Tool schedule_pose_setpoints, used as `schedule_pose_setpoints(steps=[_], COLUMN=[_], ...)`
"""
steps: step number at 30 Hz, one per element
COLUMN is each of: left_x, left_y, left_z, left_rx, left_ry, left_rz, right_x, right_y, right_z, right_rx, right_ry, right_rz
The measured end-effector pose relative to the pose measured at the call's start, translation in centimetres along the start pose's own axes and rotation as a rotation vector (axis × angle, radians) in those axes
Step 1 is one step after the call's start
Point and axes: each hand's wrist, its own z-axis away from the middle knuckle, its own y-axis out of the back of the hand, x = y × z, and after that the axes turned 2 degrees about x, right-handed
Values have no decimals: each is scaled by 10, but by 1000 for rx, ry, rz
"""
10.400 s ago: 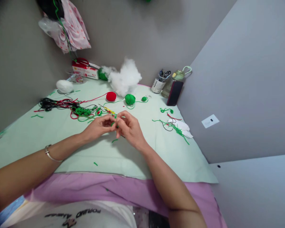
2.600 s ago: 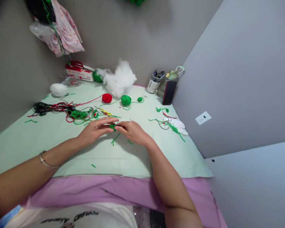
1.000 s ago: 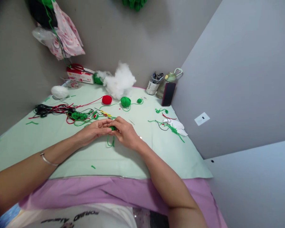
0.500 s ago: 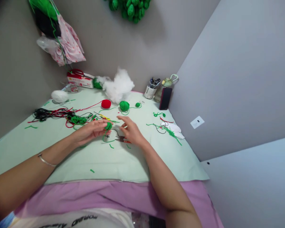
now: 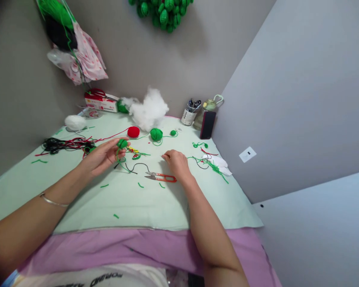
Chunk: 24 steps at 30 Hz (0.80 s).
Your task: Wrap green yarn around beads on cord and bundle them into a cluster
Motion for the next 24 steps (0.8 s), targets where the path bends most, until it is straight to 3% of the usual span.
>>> schedule_pose_setpoints(steps=[5,11,14,17,20,22,24], left_x=[8,9,4,-5,-16,-23,-26], left_y=[10,5,1,0,5,9,12], left_z=[-8,-4,0,2,1,-1,-3], left_rx=[84,121,103,46,-63,-176,-241], left_ry=[-39,-170,-195,-244,-451,-501,-492], left_rz=[74,-126,-297,-620,-1000,-1129,-1189], right_x=[-7,-18,-20,-23,-29,-34,-39], right_y=[-13,-19,-17,-18,-20,-20,-20], right_z=[1,2,2,2,3,6,9], right_rx=[-113,-119,-91,-62,-81,-214,-448], right_ry=[56,93,98,87,52,18,-18], right_rz=[338,380,150,-174,-454,-692,-890])
